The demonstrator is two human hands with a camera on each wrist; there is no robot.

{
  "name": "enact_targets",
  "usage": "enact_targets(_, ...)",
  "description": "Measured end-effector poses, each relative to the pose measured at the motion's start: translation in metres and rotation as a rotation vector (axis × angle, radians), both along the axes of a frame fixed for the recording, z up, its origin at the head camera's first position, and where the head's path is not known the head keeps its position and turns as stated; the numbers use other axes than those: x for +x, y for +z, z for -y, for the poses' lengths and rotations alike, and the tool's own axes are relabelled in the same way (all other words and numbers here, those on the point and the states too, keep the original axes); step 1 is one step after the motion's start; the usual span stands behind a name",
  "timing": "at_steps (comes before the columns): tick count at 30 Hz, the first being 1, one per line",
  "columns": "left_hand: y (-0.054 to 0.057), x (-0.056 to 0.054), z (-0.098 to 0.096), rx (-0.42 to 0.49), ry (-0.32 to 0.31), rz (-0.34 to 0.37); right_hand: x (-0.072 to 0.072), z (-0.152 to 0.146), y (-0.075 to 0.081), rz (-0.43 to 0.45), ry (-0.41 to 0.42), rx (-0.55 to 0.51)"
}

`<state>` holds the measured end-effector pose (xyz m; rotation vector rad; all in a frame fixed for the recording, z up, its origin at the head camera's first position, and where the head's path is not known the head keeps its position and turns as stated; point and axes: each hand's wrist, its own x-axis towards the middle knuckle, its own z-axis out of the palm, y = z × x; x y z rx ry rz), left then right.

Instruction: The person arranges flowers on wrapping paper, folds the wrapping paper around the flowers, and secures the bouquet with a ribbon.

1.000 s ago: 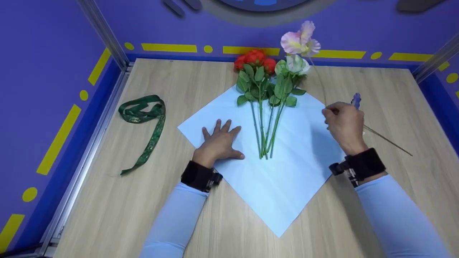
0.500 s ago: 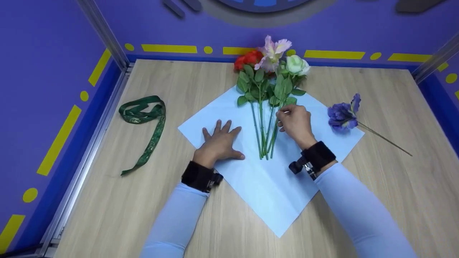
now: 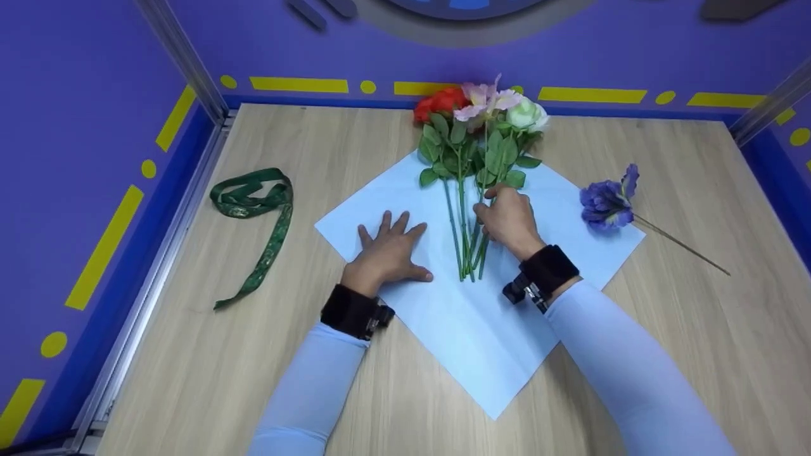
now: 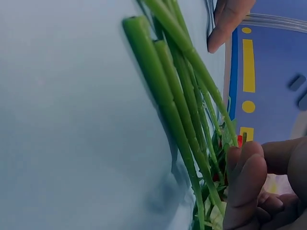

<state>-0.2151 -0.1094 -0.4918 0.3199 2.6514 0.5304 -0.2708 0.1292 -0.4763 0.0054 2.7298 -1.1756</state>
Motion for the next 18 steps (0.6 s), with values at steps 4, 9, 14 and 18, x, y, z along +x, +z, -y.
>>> enact_targets(4,0.000,0.000,0.000,-0.005,-0.003,-0.004,0.001,0.001,0.000,0.000,0.040,0.066)
enact_targets(9,0.001,0.000,-0.001,-0.012,-0.007,-0.007,0.002,0.002,-0.002,-0.050,0.057,0.114)
enact_targets(14,0.001,-0.001,0.000,-0.009,-0.006,-0.007,0.002,-0.002,-0.005,-0.098,0.068,0.132)
enact_targets(18,0.000,-0.001,0.001,-0.008,-0.011,-0.012,0.004,-0.011,-0.006,-0.162,0.045,0.151)
